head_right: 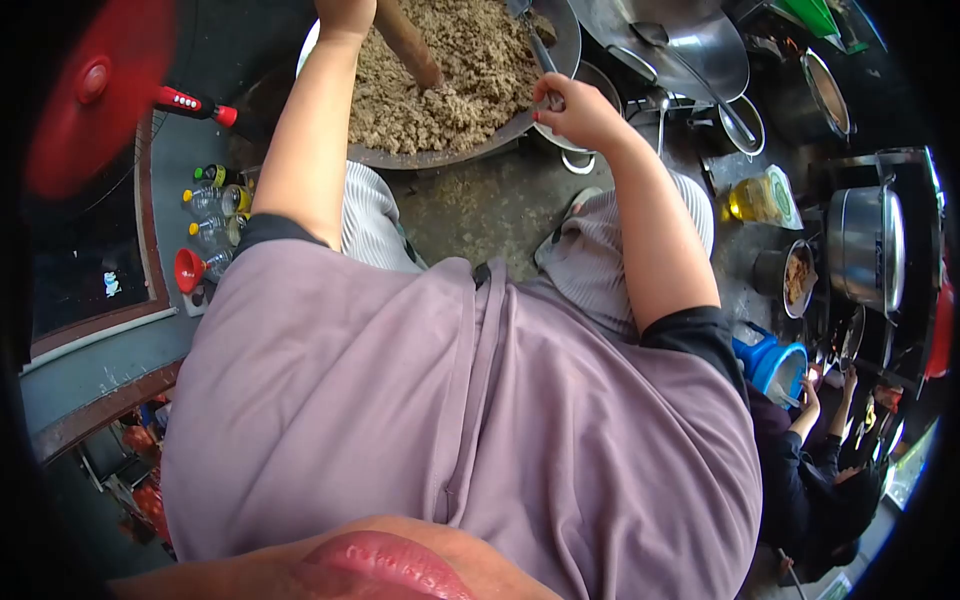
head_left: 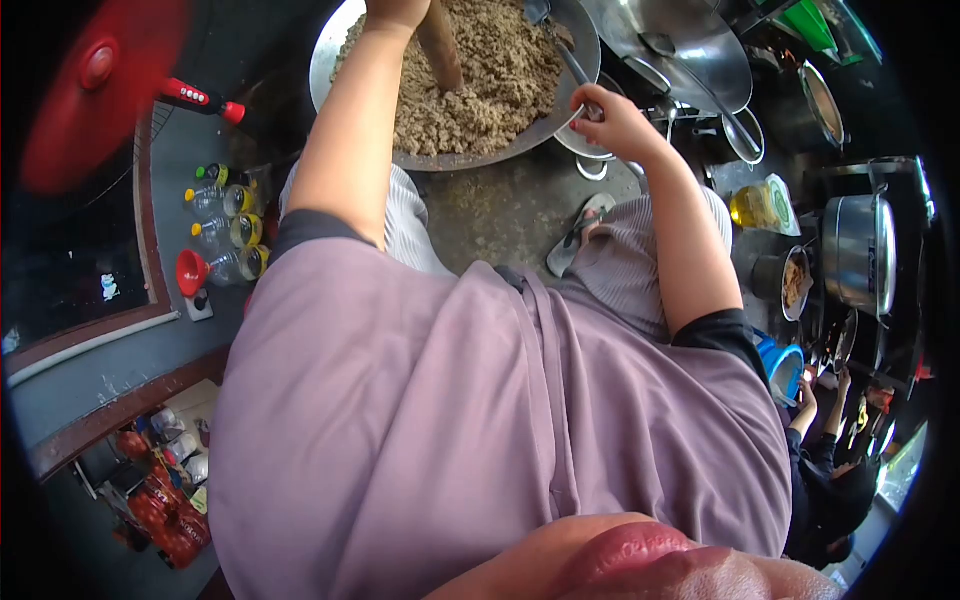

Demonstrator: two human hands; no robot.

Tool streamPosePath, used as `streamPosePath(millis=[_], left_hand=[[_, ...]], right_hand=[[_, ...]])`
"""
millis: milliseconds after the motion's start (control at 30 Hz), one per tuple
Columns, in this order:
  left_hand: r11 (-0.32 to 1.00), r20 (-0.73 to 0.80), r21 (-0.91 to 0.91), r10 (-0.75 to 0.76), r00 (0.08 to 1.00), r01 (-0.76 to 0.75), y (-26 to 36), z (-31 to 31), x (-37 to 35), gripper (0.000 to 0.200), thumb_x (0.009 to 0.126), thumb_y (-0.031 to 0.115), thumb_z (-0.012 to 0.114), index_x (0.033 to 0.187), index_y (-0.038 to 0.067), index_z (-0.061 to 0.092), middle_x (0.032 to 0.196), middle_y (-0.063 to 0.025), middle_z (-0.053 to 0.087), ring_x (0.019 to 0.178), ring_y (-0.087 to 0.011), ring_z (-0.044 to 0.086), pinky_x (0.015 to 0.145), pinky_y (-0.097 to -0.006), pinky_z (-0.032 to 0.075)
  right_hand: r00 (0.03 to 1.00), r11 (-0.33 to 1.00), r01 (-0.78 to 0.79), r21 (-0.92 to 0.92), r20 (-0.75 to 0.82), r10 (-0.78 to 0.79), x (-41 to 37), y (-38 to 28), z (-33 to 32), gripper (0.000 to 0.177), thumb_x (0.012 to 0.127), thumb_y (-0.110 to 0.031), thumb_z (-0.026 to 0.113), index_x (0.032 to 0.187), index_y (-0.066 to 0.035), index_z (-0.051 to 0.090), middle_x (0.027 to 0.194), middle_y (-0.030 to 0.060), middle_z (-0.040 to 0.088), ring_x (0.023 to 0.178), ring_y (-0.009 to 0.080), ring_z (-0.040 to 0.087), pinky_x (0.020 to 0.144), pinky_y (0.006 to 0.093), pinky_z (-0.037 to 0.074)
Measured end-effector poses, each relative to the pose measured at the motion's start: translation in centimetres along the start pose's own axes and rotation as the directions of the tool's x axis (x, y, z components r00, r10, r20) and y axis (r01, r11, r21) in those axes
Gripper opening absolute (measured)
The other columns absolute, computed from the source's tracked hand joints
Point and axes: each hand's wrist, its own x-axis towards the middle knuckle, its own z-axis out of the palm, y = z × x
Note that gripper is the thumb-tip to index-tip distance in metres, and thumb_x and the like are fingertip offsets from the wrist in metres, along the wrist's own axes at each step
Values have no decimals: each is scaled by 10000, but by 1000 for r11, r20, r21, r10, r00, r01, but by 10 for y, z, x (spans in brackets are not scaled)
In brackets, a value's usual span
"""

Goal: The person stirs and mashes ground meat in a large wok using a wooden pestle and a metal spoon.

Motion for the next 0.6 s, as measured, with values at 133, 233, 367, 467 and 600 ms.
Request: streamPosePath(millis=[133,233,367,467,600], left_hand=[[977,-65,-103,182,981,-188,73,2,-7,113,786,61,637,702,55,563,630,-16,578,567,-136,565,556,-302,457],[818,-103,-459,339,935,-347,164,-8,2,111,786,-44,594,792,53,541,704,-45,568,553,-134,544,525,-286,451],[924,-27,-333,190,981,-188,101,-3,7,67,780,25,604,761,54,545,687,-49,582,590,-149,569,582,-295,469],[996,-275,77,-29,961,52,6,9,-10,95,709,97,651,711,29,585,643,-59,610,625,-190,609,614,-343,484],[999,-259,10,38,965,-37,54,3,-2,94,725,67,628,661,40,564,612,-32,579,560,-158,576,563,-310,458]], right_hand=[[1000,1000,-10,10,5,10,0,2,-5,245,816,-137,719,1016,-63,598,736,54,610,627,141,607,622,302,470],[1000,1000,3,6,-5,-3,2,5,-7,244,824,-147,718,1018,-63,597,729,51,604,627,140,605,618,304,465],[999,999,38,-31,9,-37,3,4,2,241,827,-158,718,1015,-68,598,717,56,603,632,146,611,622,308,469],[999,999,40,-35,21,-39,4,-3,4,241,829,-163,716,1018,-72,598,708,59,603,635,149,612,627,311,468],[1000,1000,3,-27,28,-3,2,-3,1,242,832,-161,714,1023,-72,596,718,61,612,638,146,612,632,310,467]])
